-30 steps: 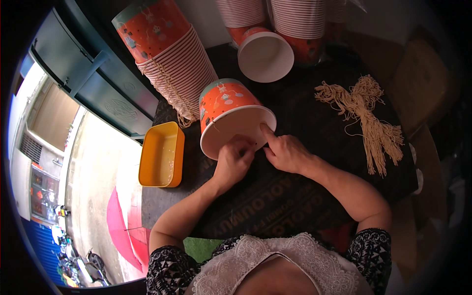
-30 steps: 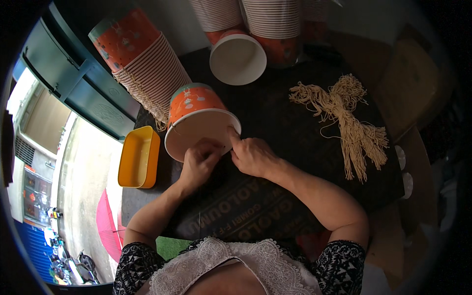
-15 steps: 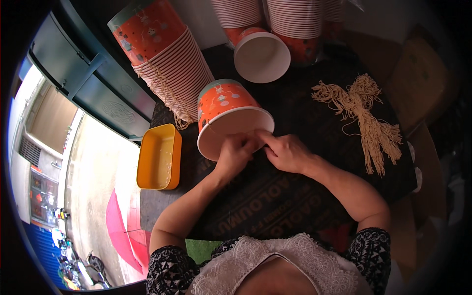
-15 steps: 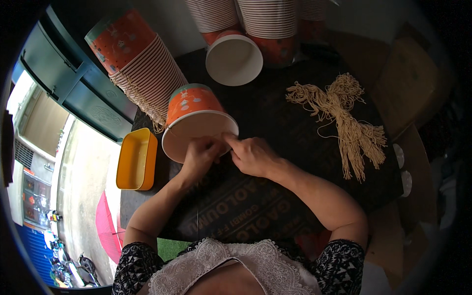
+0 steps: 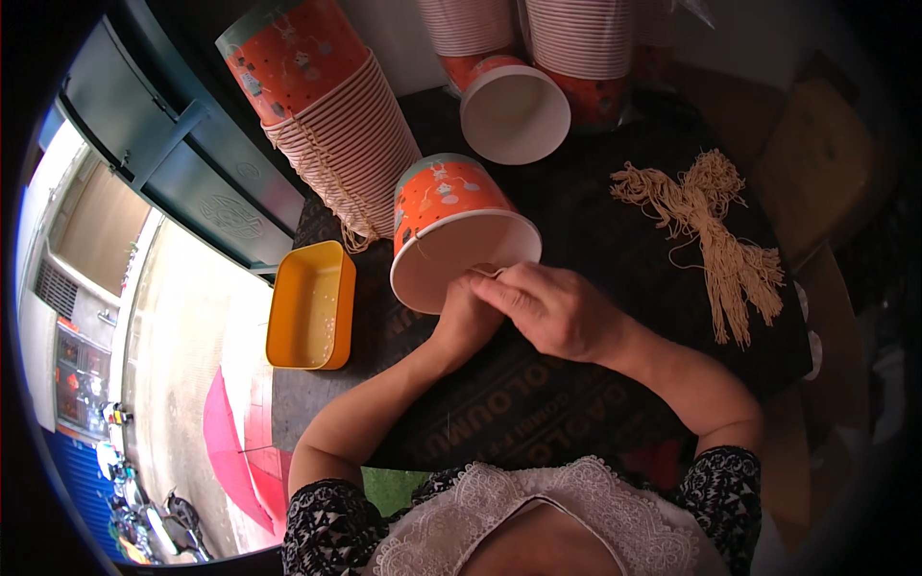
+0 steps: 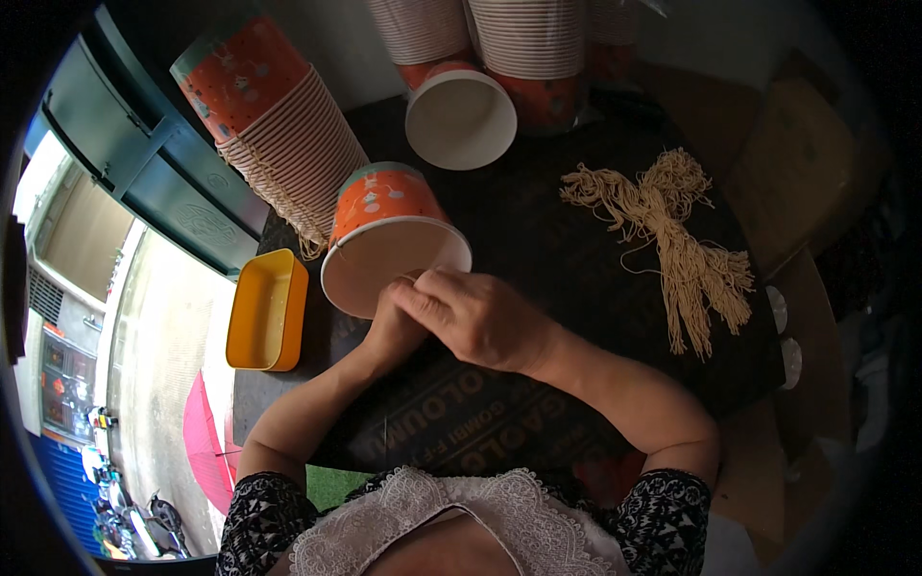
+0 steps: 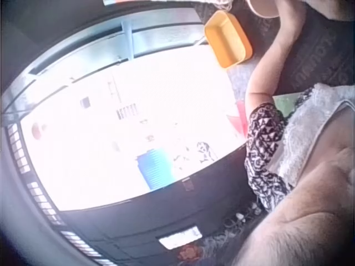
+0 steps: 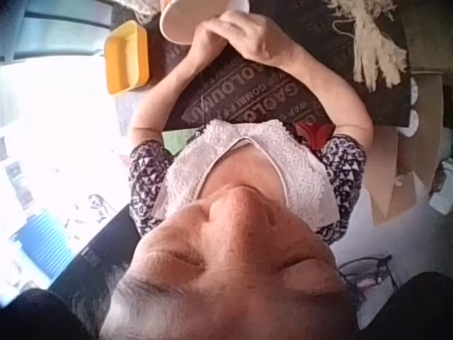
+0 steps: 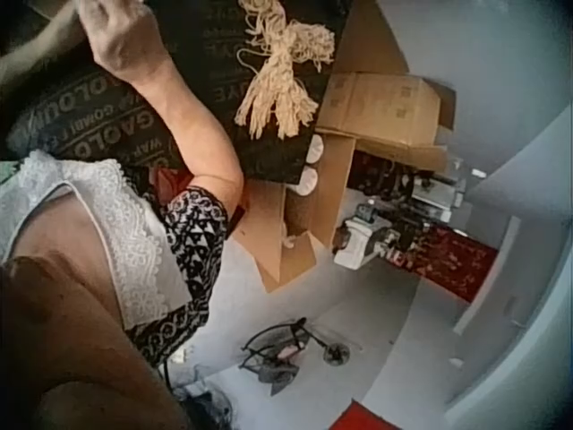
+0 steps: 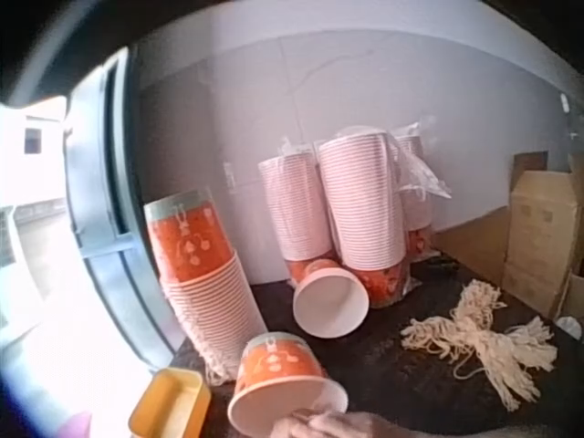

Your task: Attaching elastic strings to paper buckets.

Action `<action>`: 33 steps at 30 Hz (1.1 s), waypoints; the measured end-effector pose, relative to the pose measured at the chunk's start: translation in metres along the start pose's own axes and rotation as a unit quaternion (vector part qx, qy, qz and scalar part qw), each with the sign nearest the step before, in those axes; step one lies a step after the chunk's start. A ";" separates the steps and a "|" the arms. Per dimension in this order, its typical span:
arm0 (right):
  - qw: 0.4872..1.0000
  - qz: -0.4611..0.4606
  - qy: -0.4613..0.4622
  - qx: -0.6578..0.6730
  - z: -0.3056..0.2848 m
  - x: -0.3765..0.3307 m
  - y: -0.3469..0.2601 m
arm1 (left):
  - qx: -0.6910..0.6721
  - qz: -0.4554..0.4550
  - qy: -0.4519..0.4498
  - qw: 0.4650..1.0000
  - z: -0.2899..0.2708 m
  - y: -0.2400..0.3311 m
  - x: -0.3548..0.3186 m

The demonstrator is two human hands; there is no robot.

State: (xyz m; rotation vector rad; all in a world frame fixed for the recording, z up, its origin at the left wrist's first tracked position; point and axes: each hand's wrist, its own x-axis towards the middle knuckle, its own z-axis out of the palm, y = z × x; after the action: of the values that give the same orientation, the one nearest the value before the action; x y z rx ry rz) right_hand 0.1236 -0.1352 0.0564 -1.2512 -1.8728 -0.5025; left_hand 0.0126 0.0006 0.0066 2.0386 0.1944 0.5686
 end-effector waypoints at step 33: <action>0.949 0.297 -0.028 0.099 0.035 -0.035 0.030 | 0.058 -0.044 0.025 0.997 -0.002 -0.005 -0.010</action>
State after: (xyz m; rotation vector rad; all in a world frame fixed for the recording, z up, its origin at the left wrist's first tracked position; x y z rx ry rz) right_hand 0.1427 -0.1180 0.0043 -1.6065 -1.4408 0.0455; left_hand 0.0031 0.0009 0.0002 2.1168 0.3527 0.5647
